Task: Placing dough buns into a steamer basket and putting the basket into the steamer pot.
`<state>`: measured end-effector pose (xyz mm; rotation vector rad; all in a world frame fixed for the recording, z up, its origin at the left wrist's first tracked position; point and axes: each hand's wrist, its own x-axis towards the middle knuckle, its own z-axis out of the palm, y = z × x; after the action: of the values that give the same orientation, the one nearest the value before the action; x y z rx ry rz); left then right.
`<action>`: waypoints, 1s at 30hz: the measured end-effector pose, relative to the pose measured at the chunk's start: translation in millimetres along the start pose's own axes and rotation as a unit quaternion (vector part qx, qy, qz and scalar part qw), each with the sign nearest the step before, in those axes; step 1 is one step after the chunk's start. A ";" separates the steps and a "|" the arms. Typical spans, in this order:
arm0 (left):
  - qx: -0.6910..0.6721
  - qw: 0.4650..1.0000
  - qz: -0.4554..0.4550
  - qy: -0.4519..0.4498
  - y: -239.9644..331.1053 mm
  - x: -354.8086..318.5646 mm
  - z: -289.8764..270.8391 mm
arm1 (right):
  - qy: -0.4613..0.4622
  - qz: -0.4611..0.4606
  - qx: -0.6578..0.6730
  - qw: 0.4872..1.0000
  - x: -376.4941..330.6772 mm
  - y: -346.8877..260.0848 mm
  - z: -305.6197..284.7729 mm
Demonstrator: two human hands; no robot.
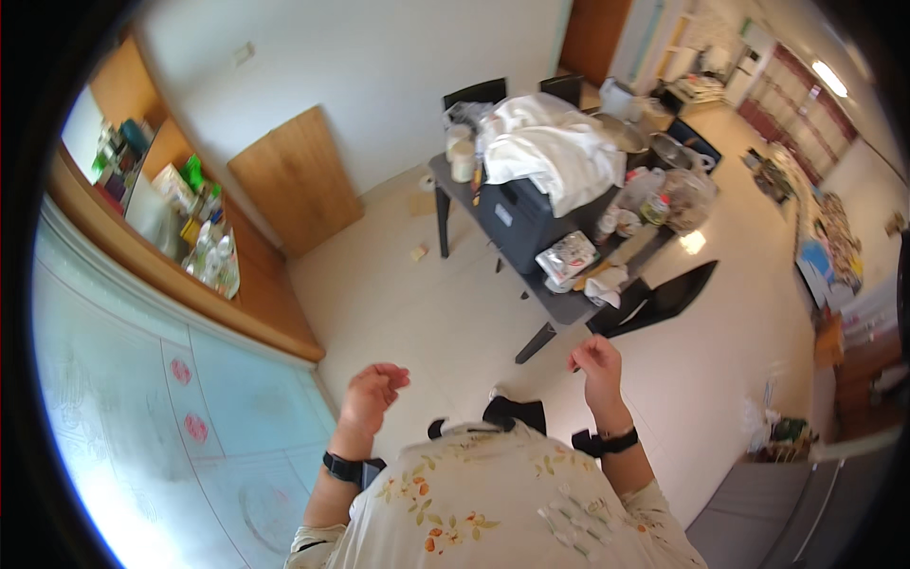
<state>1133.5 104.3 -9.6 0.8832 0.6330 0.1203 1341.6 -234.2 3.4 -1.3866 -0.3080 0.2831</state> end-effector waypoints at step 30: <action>-0.064 0.995 -0.028 0.073 386.7 462.9 -189.0 | -0.230 0.249 -0.120 0.933 476.7 41.5 333.3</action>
<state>1463.1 643.5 -22.7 0.7366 0.7780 0.1741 1657.7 254.7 36.6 -1.6211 -0.3816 1.0294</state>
